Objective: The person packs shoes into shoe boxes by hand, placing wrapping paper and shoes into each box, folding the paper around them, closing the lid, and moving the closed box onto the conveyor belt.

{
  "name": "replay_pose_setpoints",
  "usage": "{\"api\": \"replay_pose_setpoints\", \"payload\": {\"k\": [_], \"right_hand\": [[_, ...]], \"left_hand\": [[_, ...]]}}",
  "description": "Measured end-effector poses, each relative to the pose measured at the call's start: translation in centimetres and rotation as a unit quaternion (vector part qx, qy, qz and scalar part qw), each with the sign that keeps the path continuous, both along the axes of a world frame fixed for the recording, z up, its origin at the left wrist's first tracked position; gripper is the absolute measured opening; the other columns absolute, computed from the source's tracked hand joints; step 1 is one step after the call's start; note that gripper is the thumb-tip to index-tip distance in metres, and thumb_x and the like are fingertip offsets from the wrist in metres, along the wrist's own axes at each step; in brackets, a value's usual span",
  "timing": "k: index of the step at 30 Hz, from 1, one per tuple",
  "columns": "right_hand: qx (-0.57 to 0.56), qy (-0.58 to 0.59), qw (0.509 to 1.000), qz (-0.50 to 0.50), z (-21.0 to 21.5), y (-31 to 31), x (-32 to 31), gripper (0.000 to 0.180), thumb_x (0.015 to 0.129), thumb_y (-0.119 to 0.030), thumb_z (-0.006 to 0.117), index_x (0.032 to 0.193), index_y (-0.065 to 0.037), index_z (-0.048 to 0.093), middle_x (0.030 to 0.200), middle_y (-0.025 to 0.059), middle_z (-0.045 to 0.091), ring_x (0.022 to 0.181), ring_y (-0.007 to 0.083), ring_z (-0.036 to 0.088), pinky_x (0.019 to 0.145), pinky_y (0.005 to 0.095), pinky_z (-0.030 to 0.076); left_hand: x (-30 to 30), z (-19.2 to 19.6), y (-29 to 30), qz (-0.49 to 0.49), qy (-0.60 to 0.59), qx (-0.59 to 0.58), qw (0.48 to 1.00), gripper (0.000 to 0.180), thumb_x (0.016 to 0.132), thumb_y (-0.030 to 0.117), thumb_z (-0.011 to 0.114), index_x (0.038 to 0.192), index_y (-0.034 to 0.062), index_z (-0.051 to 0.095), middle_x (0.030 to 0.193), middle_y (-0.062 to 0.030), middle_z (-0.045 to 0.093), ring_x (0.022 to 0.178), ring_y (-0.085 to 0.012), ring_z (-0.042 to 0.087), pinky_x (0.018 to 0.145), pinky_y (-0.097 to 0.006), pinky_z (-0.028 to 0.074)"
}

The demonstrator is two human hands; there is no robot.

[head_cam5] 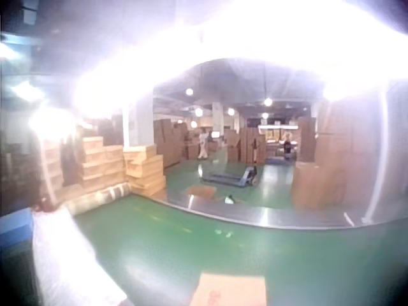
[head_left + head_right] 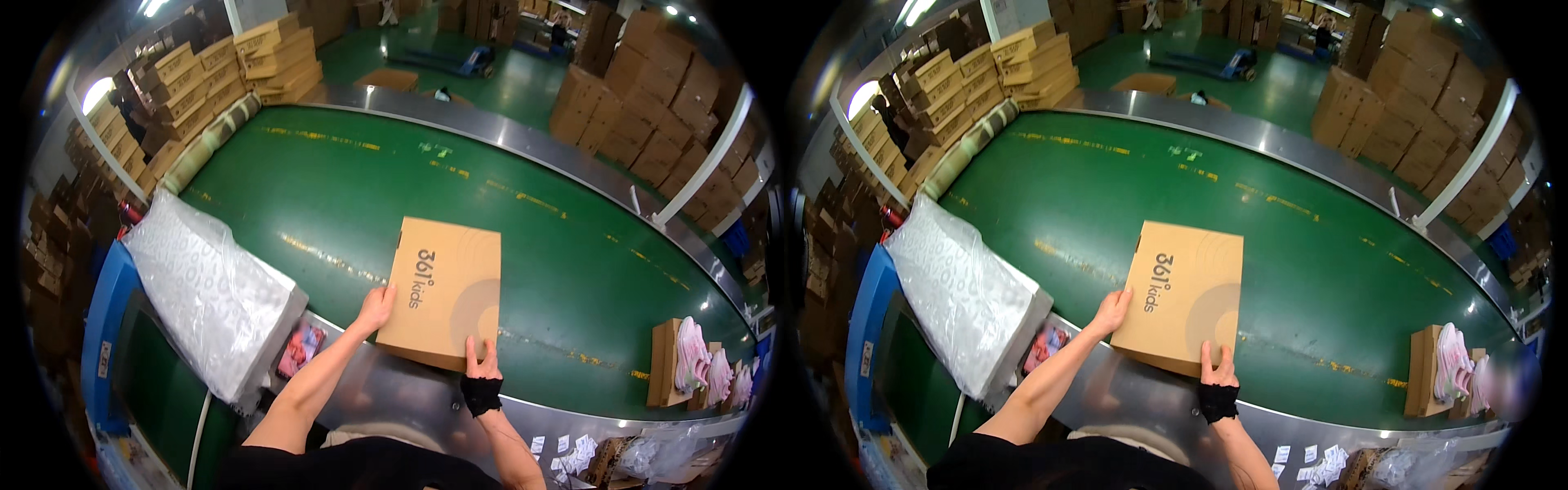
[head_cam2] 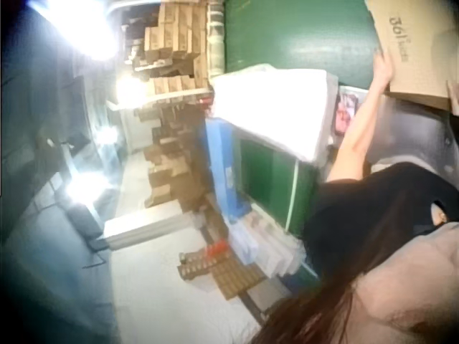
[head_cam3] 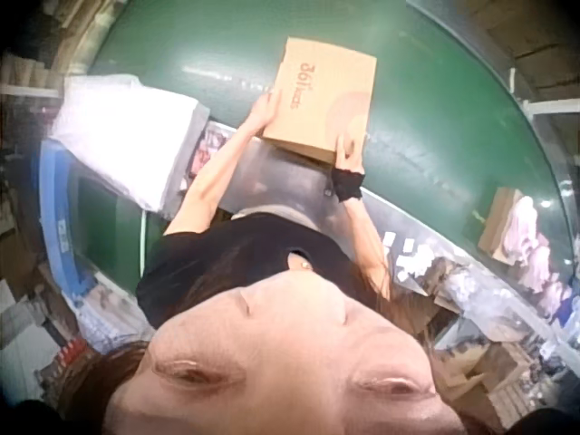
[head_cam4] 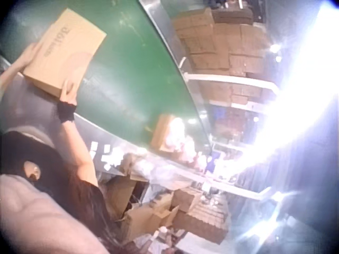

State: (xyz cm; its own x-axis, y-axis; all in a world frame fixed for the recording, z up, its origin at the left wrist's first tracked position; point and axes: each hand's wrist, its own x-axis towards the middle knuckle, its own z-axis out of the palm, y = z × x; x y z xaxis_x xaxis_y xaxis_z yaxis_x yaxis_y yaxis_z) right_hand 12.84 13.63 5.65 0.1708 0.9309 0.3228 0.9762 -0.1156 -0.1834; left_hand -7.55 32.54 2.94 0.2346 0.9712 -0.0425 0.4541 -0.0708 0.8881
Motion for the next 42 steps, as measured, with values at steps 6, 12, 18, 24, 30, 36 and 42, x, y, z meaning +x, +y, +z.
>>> {"api": "replay_pose_setpoints", "payload": {"k": [6,12,18,24,30,36,42], "right_hand": [[-0.067,0.033,0.997,0.020,3.4,0.6,1.3,0.055,0.070,0.002,0.046,0.121,-0.019,0.043,0.118,0.0214,0.040,0.089,0.0349,0.054,0.068,0.0396,0.049],[-0.043,0.025,0.998,0.038,6.5,-3.3,1.2,0.057,0.059,-0.002,0.056,0.114,-0.013,0.048,0.118,0.0210,0.042,0.087,0.0358,0.056,0.067,0.0380,0.049],[-0.022,0.130,0.990,0.045,3.7,-7.8,-4.9,0.066,0.059,-0.020,0.071,0.118,-0.016,0.042,0.128,0.0168,0.029,0.072,0.0302,0.059,0.056,0.0372,0.050],[0.158,0.134,0.977,0.049,-2.4,-8.6,-6.2,0.052,0.061,-0.014,0.068,0.110,-0.017,0.048,0.122,0.0148,0.038,0.080,0.0293,0.059,0.057,0.0337,0.051],[0.097,0.211,0.971,0.063,-1.0,-11.2,-7.1,0.050,0.061,-0.014,0.067,0.108,-0.018,0.050,0.120,0.0114,0.039,0.090,0.0289,0.056,0.060,0.0359,0.051],[0.168,0.207,0.962,-0.058,3.2,-13.8,0.7,0.046,0.067,-0.016,0.065,0.108,-0.003,0.050,0.098,0.0169,0.053,0.087,0.0308,0.055,0.072,0.0362,0.046],[-0.090,0.391,0.910,-0.105,4.7,-15.5,5.5,0.044,0.080,-0.029,0.057,0.110,0.002,0.051,0.085,0.0150,0.061,0.079,0.0217,0.057,0.076,0.0307,0.043]], "left_hand": [[1.1,0.7,2.4,0.014,-0.101,-0.148,0.984,0.058,0.084,0.045,0.037,0.102,-0.0075,0.053,0.090,-0.0188,0.060,0.074,-0.0286,0.059,0.069,-0.038,0.044],[2.4,3.7,-0.7,-0.076,-0.068,-0.181,0.978,0.052,0.086,0.038,0.029,0.105,-0.0047,0.052,0.101,-0.0236,0.057,0.097,-0.0334,0.052,0.081,-0.038,0.040],[6.3,3.0,-9.3,-0.003,-0.022,-0.111,0.994,0.052,0.087,0.038,0.029,0.105,-0.0073,0.046,0.104,-0.0302,0.050,0.101,-0.0427,0.046,0.086,-0.044,0.036],[6.4,1.6,-13.4,0.000,-0.060,-0.027,0.998,0.045,0.087,0.034,0.030,0.105,-0.0059,0.043,0.098,-0.0295,0.052,0.094,-0.0438,0.049,0.081,-0.045,0.038],[4.7,2.0,-16.0,0.027,-0.101,-0.125,0.987,0.042,0.088,0.035,0.032,0.108,-0.0010,0.043,0.099,-0.0265,0.053,0.096,-0.0392,0.051,0.081,-0.041,0.039],[-0.6,0.9,-19.7,-0.025,-0.224,-0.172,0.959,0.052,0.087,0.034,0.043,0.126,0.0004,0.033,0.110,-0.0109,0.052,0.100,-0.0165,0.049,0.086,-0.028,0.039],[-3.9,5.1,-22.6,-0.033,-0.283,-0.378,0.881,0.050,0.082,0.045,0.046,0.117,0.0089,0.048,0.081,-0.0038,0.058,0.059,-0.0084,0.052,0.050,-0.020,0.041]]}}
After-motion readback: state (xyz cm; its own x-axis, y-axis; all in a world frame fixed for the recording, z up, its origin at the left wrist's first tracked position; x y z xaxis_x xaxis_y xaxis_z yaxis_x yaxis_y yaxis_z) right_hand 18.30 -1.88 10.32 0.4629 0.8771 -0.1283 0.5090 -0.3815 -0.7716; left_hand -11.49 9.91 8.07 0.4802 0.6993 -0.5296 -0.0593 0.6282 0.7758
